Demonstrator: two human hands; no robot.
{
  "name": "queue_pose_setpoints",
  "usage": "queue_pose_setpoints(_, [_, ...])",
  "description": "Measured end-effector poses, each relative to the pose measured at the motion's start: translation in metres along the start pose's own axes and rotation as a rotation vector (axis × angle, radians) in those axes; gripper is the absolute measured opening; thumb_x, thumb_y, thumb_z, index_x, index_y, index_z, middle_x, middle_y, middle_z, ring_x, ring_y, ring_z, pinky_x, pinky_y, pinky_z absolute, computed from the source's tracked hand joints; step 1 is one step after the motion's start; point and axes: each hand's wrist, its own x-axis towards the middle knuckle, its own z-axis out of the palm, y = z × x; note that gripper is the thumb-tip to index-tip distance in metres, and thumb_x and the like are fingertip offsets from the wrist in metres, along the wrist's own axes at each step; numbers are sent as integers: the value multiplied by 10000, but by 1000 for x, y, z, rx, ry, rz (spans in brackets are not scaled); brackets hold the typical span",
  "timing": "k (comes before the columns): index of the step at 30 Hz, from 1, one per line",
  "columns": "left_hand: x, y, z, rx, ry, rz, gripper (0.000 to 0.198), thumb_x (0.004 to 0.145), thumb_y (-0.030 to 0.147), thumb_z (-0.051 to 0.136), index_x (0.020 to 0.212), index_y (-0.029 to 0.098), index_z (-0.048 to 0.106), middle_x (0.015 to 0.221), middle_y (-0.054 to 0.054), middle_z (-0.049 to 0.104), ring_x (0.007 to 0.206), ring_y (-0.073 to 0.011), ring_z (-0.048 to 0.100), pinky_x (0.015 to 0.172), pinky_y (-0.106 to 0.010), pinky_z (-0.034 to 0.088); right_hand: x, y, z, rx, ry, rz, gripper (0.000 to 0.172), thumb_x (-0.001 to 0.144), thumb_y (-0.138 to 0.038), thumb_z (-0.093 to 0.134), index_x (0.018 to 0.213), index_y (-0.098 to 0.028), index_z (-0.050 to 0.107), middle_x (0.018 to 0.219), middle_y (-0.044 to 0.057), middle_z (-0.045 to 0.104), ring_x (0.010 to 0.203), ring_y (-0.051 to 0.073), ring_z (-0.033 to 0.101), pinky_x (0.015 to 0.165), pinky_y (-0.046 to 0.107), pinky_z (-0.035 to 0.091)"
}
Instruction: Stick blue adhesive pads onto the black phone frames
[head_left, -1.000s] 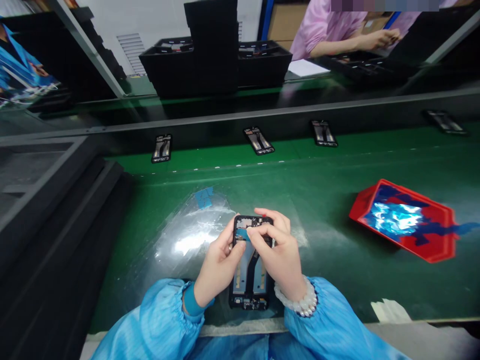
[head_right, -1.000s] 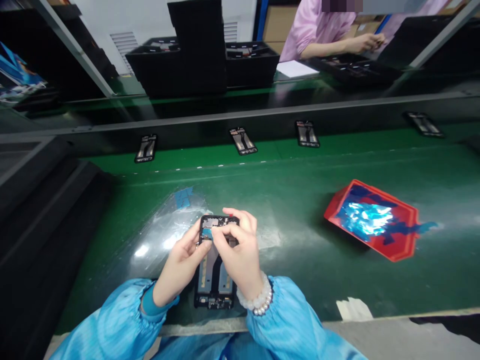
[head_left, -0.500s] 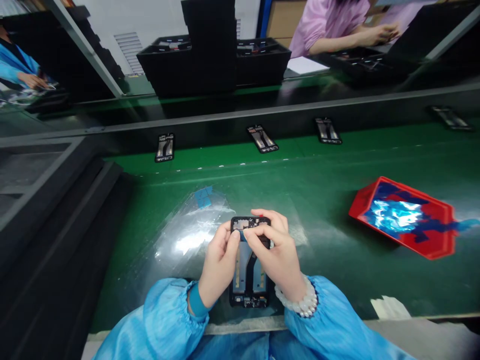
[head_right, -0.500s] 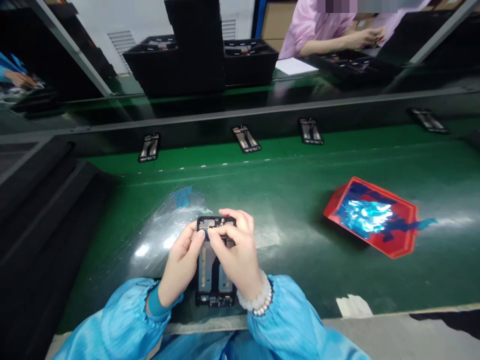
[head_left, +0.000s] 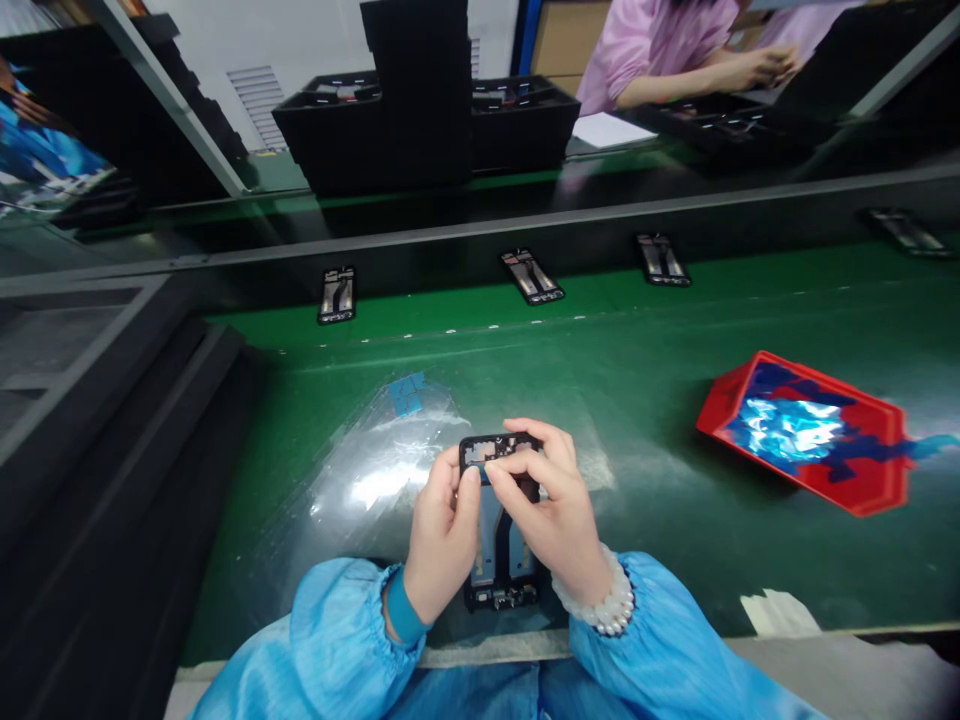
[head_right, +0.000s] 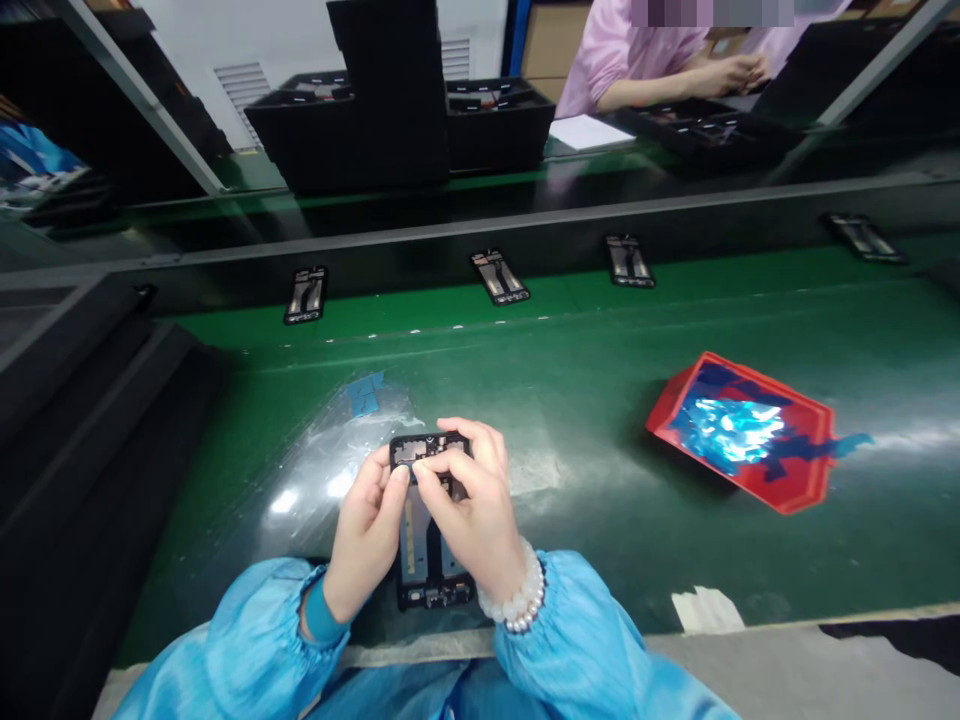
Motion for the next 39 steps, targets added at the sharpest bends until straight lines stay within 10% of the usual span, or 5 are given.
queue_pose_setpoints(18, [-18, -6, 2, 77, 86, 80, 248, 921, 274, 421, 1152, 215, 488, 1063, -60, 660, 969, -170, 630, 836, -281, 480, -15, -17, 7, -207, 181, -56, 10, 809, -229, 562, 799, -230, 564, 1211, 72, 438, 1157, 269, 411, 948, 493, 333])
queue_pose_setpoints(23, [-14, -7, -1, 125, 151, 115, 283, 922, 297, 410, 1177, 201, 488, 1089, -84, 655, 1002, -195, 626, 837, -298, 484, 0, -8, 4, -193, 285, 2, 637, 687, -404, 698, 1213, -189, 410, 1249, 166, 395, 1210, 317, 356, 975, 532, 333])
queue_pose_setpoints(26, [-11, -5, -4, 189, 152, 128, 298, 923, 299, 404, 1192, 202, 489, 1107, -86, 651, 1015, -201, 621, 847, -302, 476, 8, -4, 3, -3, 115, 109, 748, 704, -397, 677, 1317, -174, 313, 1247, 162, 452, 1164, 281, 445, 969, 478, 383])
queue_pose_setpoints(33, [-5, 0, -9, 187, 52, 124, 379, 937, 315, 361, 1277, 188, 469, 1229, -79, 605, 1169, -205, 537, 953, -306, 438, 8, -12, 4, 406, -143, 357, 243, 773, -305, 578, 967, -199, 475, 884, 25, 628, 818, 163, 624, 746, 308, 525])
queue_pose_setpoints(39, [-1, 1, -8, 71, 28, -5, 396, 927, 357, 388, 1274, 201, 498, 1237, -42, 609, 1200, -201, 511, 977, -305, 431, 11, -3, -9, 278, -281, 279, 494, 795, -235, 522, 1257, -200, 350, 1131, 89, 542, 975, 188, 581, 823, 340, 497])
